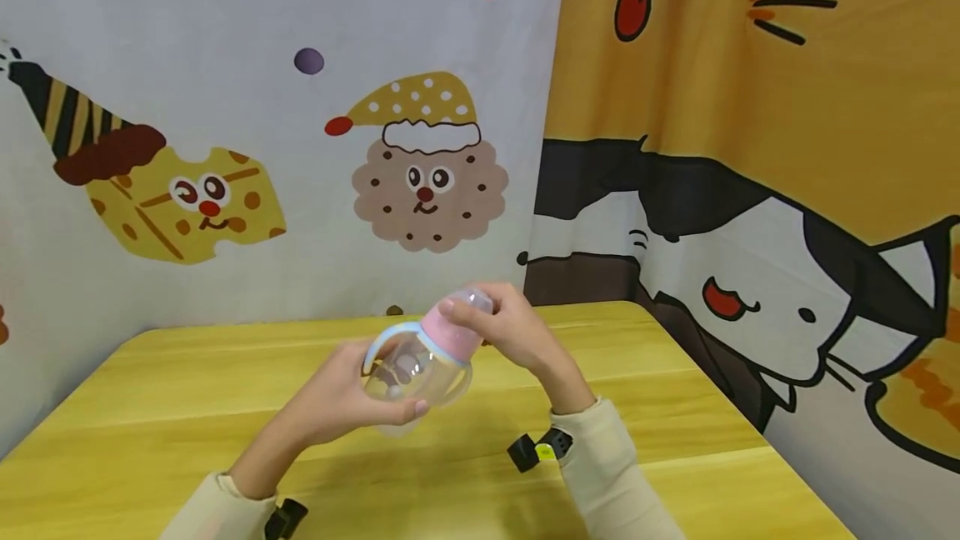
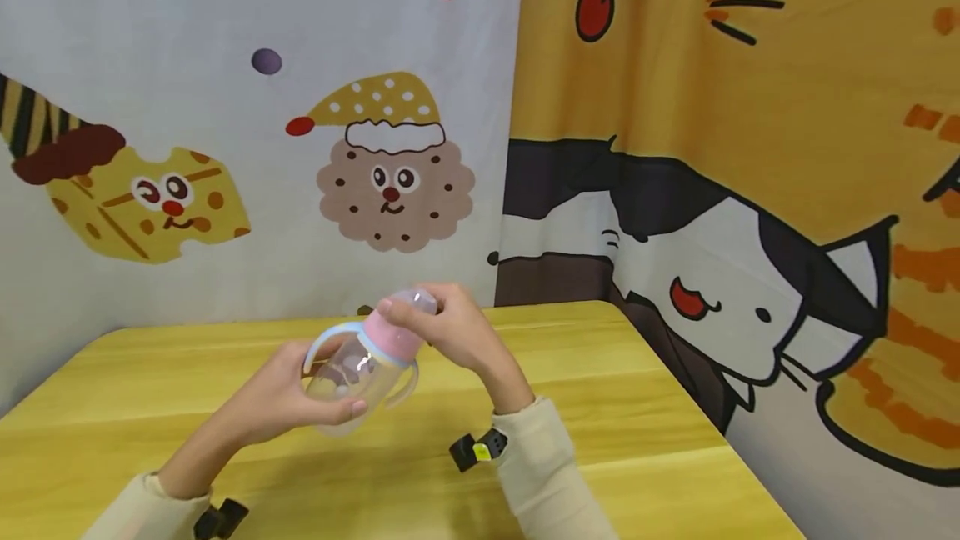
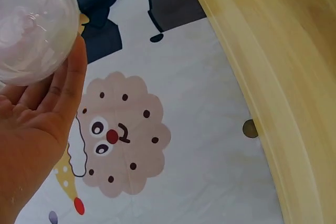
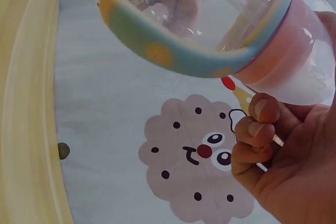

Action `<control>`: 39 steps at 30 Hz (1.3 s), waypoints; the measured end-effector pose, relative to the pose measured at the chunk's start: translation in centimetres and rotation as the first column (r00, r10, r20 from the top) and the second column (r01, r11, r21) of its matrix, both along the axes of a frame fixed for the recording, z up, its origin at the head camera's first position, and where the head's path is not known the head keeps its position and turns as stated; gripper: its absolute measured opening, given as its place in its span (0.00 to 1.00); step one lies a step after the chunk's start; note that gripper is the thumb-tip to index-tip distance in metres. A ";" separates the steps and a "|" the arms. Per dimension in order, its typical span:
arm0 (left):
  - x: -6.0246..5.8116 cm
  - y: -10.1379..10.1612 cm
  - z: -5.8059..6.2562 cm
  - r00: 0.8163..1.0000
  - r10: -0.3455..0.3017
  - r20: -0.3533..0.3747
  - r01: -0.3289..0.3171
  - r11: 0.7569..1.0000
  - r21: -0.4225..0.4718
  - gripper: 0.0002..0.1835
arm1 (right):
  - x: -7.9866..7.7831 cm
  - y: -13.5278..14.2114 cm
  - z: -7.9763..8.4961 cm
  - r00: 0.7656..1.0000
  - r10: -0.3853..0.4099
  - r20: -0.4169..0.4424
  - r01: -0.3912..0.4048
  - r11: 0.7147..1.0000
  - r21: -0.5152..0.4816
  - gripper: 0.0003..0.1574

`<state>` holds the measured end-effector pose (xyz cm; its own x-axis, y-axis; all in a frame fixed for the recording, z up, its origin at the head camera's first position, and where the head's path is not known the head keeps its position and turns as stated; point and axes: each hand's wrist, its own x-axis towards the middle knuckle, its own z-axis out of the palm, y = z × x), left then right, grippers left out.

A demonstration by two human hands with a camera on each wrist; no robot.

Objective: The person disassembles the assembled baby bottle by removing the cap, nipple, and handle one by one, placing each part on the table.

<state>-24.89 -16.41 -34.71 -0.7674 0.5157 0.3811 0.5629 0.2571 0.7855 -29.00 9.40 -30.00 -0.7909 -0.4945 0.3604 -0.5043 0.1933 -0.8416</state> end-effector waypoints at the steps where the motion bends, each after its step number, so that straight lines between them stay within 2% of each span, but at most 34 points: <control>1: 0.2 0.0 -0.1 1.000 0.000 -0.001 0.000 1.000 0.008 0.23 | 0.1 0.0 -0.1 1.000 -0.001 -0.001 0.001 1.000 0.003 0.26; 7: 1.3 0.3 -0.8 1.000 0.020 -0.004 -0.019 1.000 0.020 0.23 | 0.7 0.5 -0.4 1.000 0.003 -0.012 -0.002 0.999 0.038 0.27; 13: 1.0 0.3 -0.6 1.000 0.021 0.011 -0.021 1.000 0.023 0.24 | 0.4 0.7 -0.1 0.999 0.031 -0.023 -0.030 0.999 0.019 0.30; 18: 1.0 -0.3 -0.3 0.999 -0.026 0.038 0.025 0.999 0.027 0.21 | -0.1 0.6 0.3 0.993 0.109 -0.037 -0.110 0.994 -0.011 0.33; 21: 0.9 -0.5 -0.2 0.999 -0.015 0.040 0.015 1.000 0.013 0.22 | 0.0 0.6 0.7 0.992 0.116 -0.040 -0.115 0.993 0.006 0.34; 24: 0.7 -0.5 -0.1 0.999 0.015 0.032 -0.015 1.000 0.002 0.24 | -0.1 0.7 0.8 0.996 0.078 -0.038 -0.078 0.997 0.010 0.35; 30: -0.1 -0.8 0.0 0.998 0.052 0.027 -0.053 0.999 0.010 0.26 | -0.9 1.5 0.4 0.995 -0.046 -0.093 0.036 0.993 -0.112 0.35; 34: -0.2 -1.2 0.0 0.996 0.079 0.047 -0.079 0.997 0.009 0.27 | -1.7 2.3 0.1 0.981 -0.166 -0.103 0.146 0.973 -0.180 0.29; 39: -0.5 -1.4 0.1 0.997 0.070 0.036 -0.071 0.997 0.008 0.28 | -2.6 3.3 -0.3 0.954 -0.292 -0.070 0.275 0.942 -0.193 0.25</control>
